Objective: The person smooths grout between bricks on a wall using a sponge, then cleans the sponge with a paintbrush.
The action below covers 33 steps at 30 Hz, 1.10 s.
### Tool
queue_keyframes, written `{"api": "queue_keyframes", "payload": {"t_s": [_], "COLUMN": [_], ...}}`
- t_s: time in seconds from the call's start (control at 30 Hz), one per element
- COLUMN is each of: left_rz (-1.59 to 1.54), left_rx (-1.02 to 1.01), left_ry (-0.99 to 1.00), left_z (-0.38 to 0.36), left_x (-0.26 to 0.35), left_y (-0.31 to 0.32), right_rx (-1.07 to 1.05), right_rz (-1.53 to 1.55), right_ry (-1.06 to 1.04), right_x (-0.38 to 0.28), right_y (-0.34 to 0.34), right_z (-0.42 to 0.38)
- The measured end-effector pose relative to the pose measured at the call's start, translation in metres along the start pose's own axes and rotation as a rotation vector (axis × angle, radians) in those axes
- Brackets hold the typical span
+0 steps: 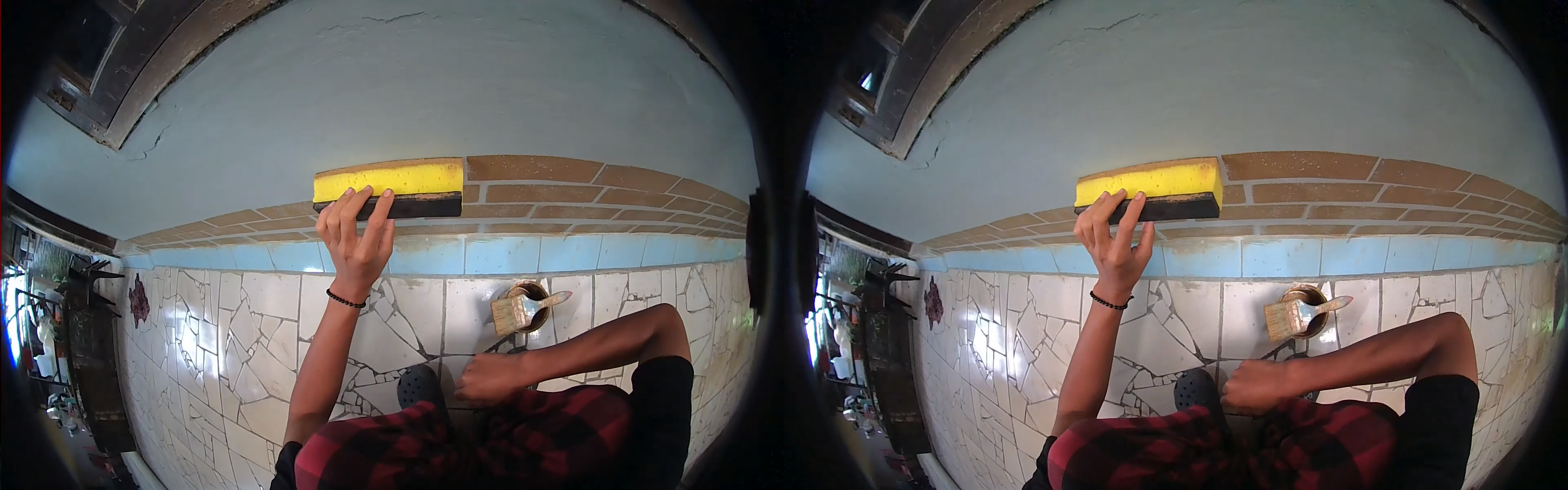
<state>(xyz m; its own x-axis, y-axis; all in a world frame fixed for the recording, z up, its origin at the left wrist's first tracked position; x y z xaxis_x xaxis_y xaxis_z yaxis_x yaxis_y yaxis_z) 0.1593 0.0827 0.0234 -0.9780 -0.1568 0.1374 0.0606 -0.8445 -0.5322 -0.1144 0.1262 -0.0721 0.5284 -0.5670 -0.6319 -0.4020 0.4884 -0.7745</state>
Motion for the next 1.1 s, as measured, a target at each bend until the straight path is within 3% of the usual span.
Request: {"api": "queue_keyframes", "payload": {"t_s": [0.5, 0.6, 0.73, 0.83, 1.1], "left_rz": [-0.024, -0.157, -0.343, -0.694, -1.419], "left_rx": [0.070, 0.110, 0.142, 0.279, 0.218], "left_ry": [0.016, -0.085, -0.347, -0.886, -1.563], "left_z": [-0.013, -0.020, -0.048, -0.073, -0.092], "left_x": [-0.001, -0.010, -0.030, -0.039, -0.073], "left_y": [0.000, -0.013, -0.044, -0.061, -0.076], "right_rx": [-0.063, -0.057, -0.021, 0.020, 0.016], "right_rz": [-0.022, -0.014, -0.023, -0.025, -0.005], "right_ry": [0.037, 0.039, 0.017, 0.006, -0.029], "right_x": [0.006, 0.006, 0.007, 0.010, 0.010], "right_y": [0.004, 0.001, 0.006, 0.013, 0.007], "right_z": [-0.002, -0.002, -0.004, -0.008, -0.011]}}
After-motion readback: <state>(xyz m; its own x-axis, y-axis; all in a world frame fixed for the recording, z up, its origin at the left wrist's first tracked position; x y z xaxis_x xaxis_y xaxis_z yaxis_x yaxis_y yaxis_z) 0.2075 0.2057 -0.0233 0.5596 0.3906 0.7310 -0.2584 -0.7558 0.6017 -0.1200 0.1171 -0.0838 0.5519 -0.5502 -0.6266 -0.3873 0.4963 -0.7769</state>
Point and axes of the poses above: each hand's wrist, its own z-axis towards the middle knuckle, its own y-axis out of the palm, x = y × z, the point moved 3 cm from there along z, towards the middle knuckle, and after that the axes turned 14 degrees about -y, right-handed, at the moved point
